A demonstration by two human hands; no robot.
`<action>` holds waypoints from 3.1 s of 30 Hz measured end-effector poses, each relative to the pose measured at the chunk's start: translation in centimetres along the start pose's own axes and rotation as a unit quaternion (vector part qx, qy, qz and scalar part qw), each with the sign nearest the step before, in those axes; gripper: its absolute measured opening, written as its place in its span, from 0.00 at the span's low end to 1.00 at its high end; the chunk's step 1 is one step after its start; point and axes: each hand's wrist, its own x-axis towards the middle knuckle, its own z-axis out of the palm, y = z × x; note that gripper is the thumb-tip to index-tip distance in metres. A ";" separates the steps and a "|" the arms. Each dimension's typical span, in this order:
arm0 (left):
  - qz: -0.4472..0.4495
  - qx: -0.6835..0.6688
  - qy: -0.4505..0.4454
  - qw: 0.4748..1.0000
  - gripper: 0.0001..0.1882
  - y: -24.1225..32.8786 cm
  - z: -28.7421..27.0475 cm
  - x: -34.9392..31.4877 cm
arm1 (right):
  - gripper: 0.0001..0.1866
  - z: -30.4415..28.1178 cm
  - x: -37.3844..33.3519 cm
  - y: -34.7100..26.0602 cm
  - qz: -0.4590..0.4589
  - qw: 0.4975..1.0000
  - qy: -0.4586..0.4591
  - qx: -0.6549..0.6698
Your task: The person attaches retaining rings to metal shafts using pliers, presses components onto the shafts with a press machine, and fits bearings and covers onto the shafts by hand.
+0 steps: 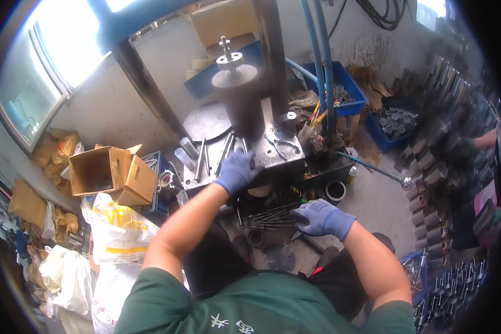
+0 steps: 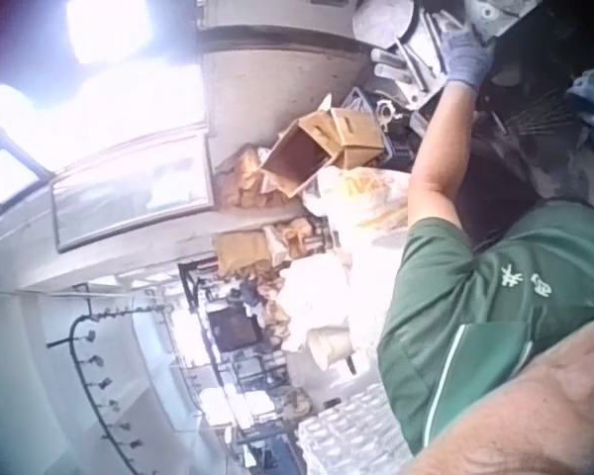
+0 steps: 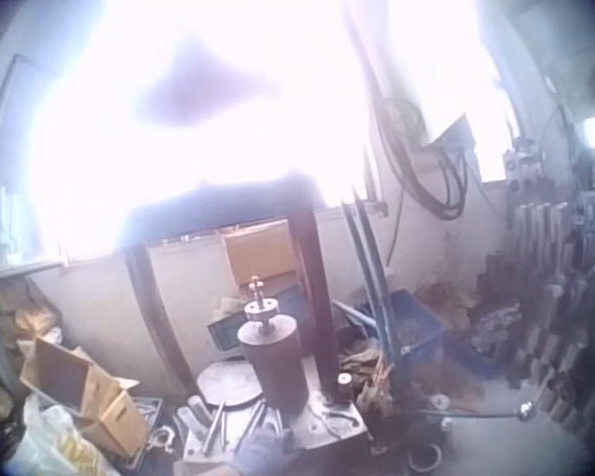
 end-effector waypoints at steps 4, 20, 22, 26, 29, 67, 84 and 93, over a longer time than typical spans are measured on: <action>-0.047 -0.043 -0.079 0.995 0.24 2.0 -0.1 -1.2 | 0.29 -2.0 -1.3 0.0 0.021 0.999 0.015 -0.034; -0.082 -0.821 0.184 0.534 0.12 -1.1 -14.6 10.6 | 0.18 -16.8 -12.8 -0.2 0.258 0.924 0.082 -0.270; -0.033 -0.786 0.211 0.580 0.07 -2.2 -17.8 14.3 | 0.19 -16.6 -12.4 -0.2 0.226 0.915 0.166 -0.289; -0.005 -0.573 0.347 0.743 0.10 -7.5 -18.7 21.2 | 0.17 -18.8 -9.6 0.9 0.128 0.855 0.387 -0.322; -0.069 -0.723 0.288 0.624 0.12 -5.9 -20.2 23.5 | 0.20 -22.1 -7.8 2.4 0.106 0.808 0.467 -0.343; -0.067 -0.618 0.275 0.734 0.14 -11.2 -9.8 29.9 | 0.21 -9.9 -14.9 -3.5 0.256 0.961 -0.044 -0.091; -0.114 -0.659 0.247 0.701 0.15 -7.4 -13.2 27.0 | 0.15 -9.9 -14.7 -3.6 0.286 0.952 -0.035 -0.106; -0.134 -0.683 0.223 0.683 0.16 -7.5 -13.8 26.2 | 0.17 -13.6 -13.4 -3.3 0.263 0.960 0.074 -0.068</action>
